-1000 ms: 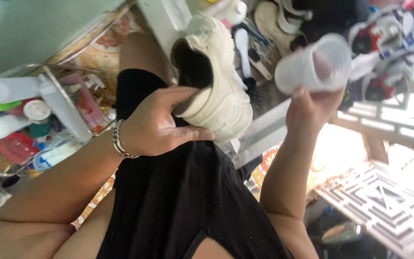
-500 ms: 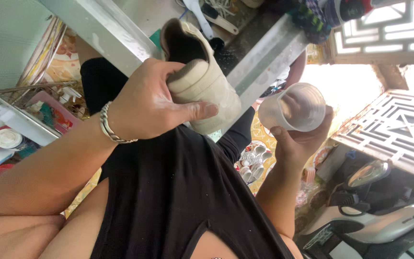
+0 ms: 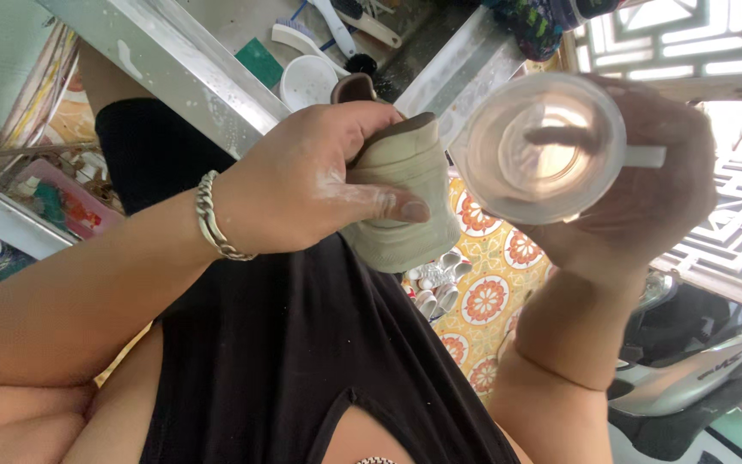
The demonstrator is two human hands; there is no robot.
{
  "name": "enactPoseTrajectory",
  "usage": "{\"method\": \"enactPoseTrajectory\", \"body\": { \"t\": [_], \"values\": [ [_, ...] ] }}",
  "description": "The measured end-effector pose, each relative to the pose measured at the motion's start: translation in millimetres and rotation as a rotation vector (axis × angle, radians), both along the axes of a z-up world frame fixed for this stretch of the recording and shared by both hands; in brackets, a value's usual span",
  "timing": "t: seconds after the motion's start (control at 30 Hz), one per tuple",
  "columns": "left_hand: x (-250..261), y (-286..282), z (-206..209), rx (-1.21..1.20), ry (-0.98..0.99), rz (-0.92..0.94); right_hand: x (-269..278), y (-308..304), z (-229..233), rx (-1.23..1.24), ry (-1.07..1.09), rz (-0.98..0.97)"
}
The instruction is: The person cleans a shoe by scrubbing the sole and upper parts with a brush and soapy water, periodically rinsing it with water from a small plastic cup.
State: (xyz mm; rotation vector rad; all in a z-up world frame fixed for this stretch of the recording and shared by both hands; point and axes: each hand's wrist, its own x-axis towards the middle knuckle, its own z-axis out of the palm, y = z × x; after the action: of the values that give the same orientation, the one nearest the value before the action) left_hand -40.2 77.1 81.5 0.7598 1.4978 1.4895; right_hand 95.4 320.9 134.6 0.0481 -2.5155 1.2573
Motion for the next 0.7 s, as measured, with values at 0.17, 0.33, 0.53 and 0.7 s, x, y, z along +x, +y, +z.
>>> {"method": "enactPoseTrajectory", "body": {
  "t": [0.17, 0.33, 0.53, 0.7],
  "values": [
    [0, 3, 10, -0.083, 0.064, 0.043, -18, 8, 16, 0.029, -0.053, 0.12],
    [-2, 2, 9, -0.064, 0.087, 0.054, -33, 0, 21, 0.194, -0.054, 0.18],
    [-2, 2, 7, -0.057, 0.1, 0.041, -51, -9, 34, 0.355, 0.02, 0.266],
    [-2, 3, 5, -0.046, 0.094, 0.034, -51, -18, 44, 0.411, -0.001, 0.235]
  ]
}}
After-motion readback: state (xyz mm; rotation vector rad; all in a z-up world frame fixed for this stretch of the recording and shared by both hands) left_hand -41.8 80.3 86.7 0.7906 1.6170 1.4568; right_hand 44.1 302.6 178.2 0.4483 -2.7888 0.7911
